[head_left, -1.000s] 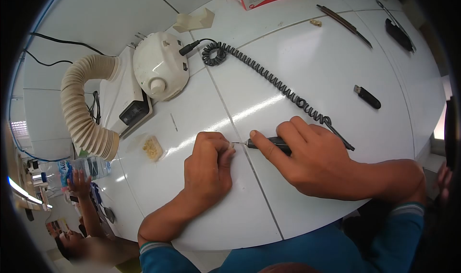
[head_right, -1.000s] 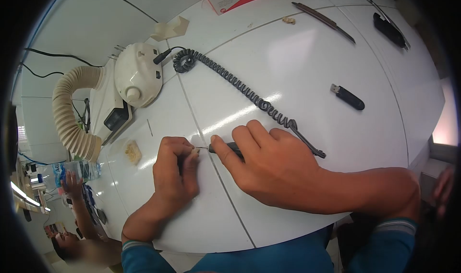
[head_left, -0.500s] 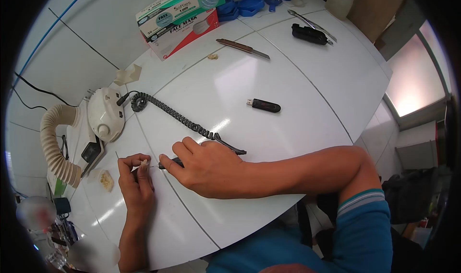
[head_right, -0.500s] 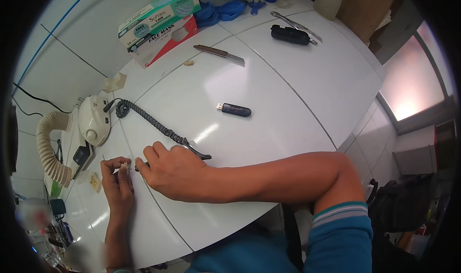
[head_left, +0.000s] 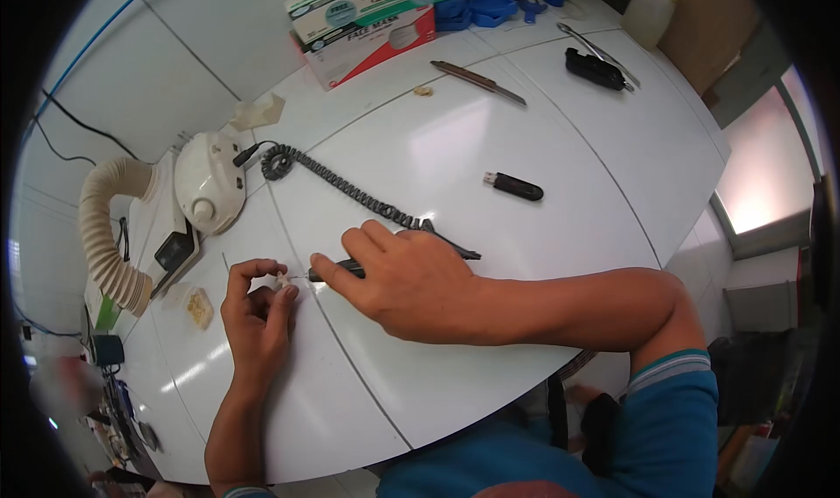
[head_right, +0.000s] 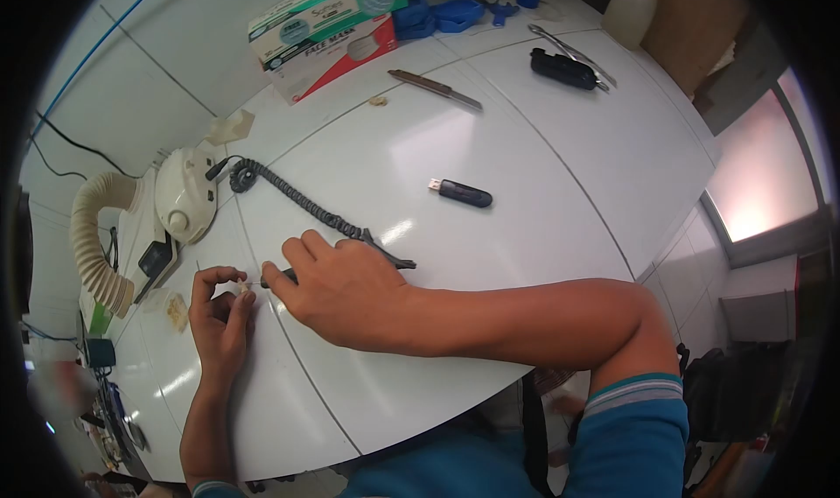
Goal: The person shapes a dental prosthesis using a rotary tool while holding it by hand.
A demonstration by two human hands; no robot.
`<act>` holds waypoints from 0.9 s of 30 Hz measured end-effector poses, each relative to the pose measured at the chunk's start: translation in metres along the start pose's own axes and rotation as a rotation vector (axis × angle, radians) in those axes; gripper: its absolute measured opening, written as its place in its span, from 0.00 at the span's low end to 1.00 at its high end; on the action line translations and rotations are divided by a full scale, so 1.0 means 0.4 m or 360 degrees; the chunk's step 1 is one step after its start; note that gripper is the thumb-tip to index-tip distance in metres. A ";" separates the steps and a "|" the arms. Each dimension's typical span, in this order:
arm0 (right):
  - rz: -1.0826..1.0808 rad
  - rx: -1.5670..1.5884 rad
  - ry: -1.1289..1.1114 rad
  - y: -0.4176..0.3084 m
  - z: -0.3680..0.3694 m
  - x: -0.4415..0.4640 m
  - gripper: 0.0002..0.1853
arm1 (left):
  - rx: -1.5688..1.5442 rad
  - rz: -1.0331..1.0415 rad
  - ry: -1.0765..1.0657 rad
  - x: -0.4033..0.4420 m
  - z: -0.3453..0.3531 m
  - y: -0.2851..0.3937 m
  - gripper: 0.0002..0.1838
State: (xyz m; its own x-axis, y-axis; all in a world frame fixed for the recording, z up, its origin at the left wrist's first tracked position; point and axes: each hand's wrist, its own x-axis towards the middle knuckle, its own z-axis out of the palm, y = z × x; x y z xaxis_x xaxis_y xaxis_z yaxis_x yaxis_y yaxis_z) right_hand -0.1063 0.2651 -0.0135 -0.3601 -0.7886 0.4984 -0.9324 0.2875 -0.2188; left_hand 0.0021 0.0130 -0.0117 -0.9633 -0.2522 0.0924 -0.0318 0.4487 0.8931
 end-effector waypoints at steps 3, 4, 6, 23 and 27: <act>0.0041 0.0055 -0.0053 0.003 -0.009 0.006 0.29 | -0.0083 -0.0076 -0.0062 -0.001 -0.013 0.000 0.21; 0.0023 0.0044 -0.0048 0.005 -0.012 0.009 0.31 | -0.0134 -0.0018 -0.0092 0.000 -0.018 -0.012 0.21; 0.0065 0.0043 -0.0008 0.002 -0.008 0.019 0.31 | -0.0069 -0.0021 -0.0145 0.001 -0.032 -0.017 0.19; 0.0031 0.0146 -0.0117 0.009 -0.022 0.051 0.32 | -0.0184 0.0127 -0.0380 0.010 -0.051 -0.011 0.17; 0.0024 0.0111 -0.0145 0.007 -0.019 0.052 0.31 | -0.0107 -0.0096 -0.0544 0.024 -0.069 0.011 0.16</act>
State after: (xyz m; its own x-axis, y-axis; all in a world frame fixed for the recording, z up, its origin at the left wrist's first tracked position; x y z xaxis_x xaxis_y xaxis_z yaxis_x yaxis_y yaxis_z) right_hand -0.1167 0.2536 0.0027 -0.3669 -0.8315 0.4173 -0.9216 0.2636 -0.2850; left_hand 0.0001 -0.0113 0.0052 -0.9941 0.0304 -0.1041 -0.0847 0.3815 0.9205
